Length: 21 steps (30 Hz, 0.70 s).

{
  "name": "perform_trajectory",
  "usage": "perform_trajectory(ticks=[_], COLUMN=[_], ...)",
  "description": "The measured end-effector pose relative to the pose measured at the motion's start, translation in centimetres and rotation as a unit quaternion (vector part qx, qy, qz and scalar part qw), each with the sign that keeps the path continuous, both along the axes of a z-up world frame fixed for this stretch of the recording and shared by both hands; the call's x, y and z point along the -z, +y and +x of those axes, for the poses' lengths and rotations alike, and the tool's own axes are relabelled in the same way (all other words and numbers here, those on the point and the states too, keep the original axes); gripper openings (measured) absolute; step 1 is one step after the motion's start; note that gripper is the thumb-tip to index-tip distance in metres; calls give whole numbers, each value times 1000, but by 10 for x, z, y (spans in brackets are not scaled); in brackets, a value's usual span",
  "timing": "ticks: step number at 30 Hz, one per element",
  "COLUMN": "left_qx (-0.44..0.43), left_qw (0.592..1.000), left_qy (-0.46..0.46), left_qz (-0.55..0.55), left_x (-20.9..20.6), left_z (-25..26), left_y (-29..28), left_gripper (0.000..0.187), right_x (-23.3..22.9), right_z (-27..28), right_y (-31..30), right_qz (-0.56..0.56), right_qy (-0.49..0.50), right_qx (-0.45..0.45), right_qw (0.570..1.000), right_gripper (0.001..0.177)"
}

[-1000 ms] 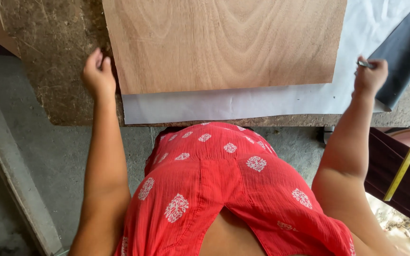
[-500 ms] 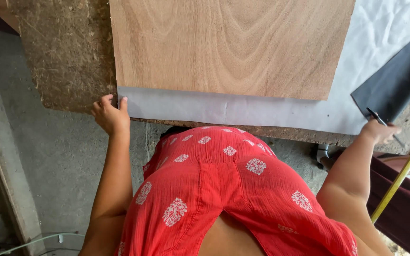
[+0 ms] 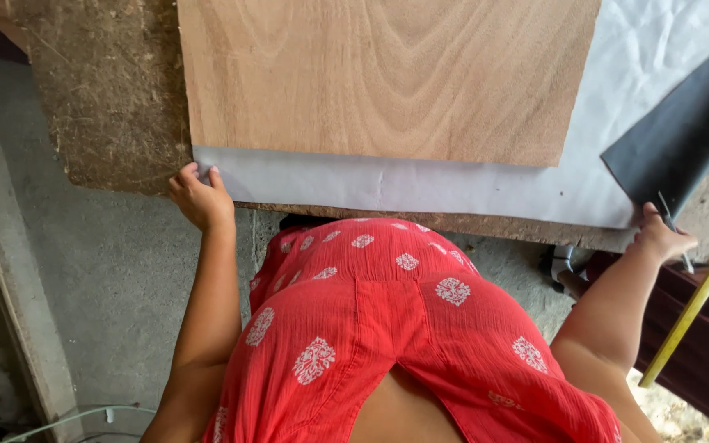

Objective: The person places a black patterned template on a white fabric sheet and traces its outline with a pen. They then position a rectangular wooden board on the fabric and trace its shape. Finally, the person uses scissors to cut the fabric along the traced lines.

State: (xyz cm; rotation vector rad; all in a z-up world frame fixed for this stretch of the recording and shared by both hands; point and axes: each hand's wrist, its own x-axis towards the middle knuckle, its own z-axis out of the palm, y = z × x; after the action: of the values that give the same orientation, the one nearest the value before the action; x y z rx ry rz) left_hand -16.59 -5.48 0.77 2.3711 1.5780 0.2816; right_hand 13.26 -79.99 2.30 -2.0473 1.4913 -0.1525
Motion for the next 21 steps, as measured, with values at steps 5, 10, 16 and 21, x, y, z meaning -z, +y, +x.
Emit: perform_trajectory(ticks=[5, 10, 16, 21], left_qx=[-5, -3, -6, 13], left_qw=[996, 988, 977, 980], left_qy=[-4, 23, 53, 22], left_qz=[-84, -152, -206, -198], left_x=[8, -14, -39, -34], left_z=[-2, 5, 6, -25], left_y=[17, 30, 56, 82], left_gripper=[15, 5, 10, 10], right_x=[8, 52, 15, -10], right_z=[-16, -31, -62, -120], right_y=[7, 4, 7, 47], right_qz=[61, 95, 2, 106], right_qy=[-23, -117, -124, -81], right_qx=[-8, -81, -248, -147], right_qw=[998, 985, 961, 980], right_gripper=[59, 60, 49, 42])
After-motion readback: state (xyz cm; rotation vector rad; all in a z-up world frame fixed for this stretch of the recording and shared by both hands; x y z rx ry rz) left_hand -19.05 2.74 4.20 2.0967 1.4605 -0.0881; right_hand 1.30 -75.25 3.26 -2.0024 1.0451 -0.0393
